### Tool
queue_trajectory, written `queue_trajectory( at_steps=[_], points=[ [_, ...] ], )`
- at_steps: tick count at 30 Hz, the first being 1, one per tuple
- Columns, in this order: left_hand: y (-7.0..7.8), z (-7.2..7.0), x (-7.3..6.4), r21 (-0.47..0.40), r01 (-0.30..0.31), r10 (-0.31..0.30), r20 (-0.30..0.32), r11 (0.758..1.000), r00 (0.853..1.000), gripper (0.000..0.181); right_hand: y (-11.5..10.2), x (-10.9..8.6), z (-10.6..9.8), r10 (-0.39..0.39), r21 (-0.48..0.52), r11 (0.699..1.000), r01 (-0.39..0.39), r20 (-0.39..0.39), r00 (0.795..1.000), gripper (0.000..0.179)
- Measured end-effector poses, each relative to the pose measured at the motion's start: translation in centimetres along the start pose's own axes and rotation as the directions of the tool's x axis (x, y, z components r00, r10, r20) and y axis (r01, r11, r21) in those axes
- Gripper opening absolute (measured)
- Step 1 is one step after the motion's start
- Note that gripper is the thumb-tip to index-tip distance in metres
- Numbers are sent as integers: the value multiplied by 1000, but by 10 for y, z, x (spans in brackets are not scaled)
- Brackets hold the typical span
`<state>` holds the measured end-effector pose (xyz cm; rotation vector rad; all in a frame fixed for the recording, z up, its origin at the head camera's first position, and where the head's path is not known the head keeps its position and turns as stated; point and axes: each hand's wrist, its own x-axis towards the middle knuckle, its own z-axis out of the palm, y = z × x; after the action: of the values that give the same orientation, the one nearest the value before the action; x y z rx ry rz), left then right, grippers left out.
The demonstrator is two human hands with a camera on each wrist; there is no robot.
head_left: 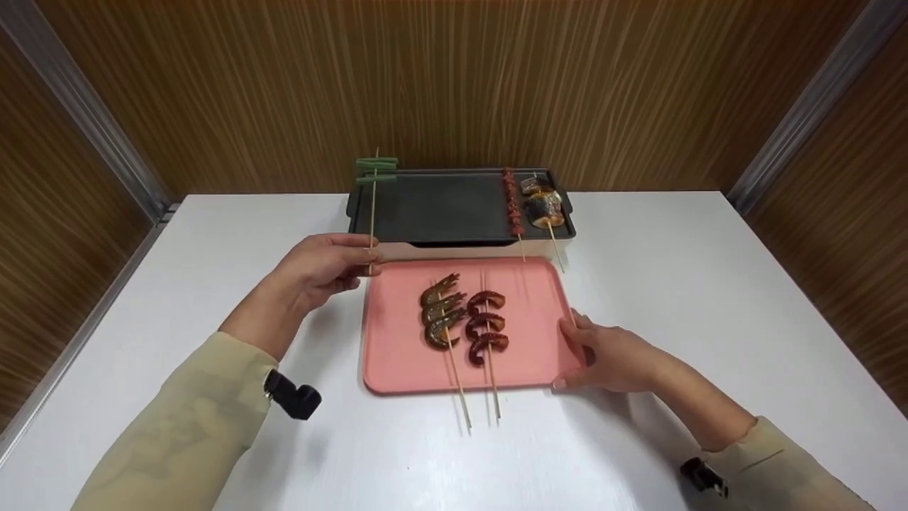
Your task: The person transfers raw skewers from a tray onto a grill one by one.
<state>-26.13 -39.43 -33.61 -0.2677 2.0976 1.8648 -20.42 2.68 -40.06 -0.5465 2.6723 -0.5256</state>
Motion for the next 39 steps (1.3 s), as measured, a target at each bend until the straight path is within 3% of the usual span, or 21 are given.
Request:
queue_trajectory(
  at_steps=[7, 17, 32, 39],
  points=[
    [-10, 1, 18, -68, 36, -37, -21, 997, 999, 46, 0, -1, 1, 5, 11, 1000, -5, -5, 1000, 111],
    [-18, 0, 31, -121, 48, -53, -41, 991, 998, 44, 0, 0, 0, 7, 5, 1000, -7, -10, 1000, 111],
    [-23, 1, 35, -116, 40, -46, -46, 992, 998, 38, -1, 0, 1, 19, 15, 1000, -19, -2, 1000, 112],
    [-27, -2, 29, -173, 71, -77, -31, 982, 997, 38, -2, -1, 1, 5, 1, 1000, -5, -10, 1000, 110]
  ],
)
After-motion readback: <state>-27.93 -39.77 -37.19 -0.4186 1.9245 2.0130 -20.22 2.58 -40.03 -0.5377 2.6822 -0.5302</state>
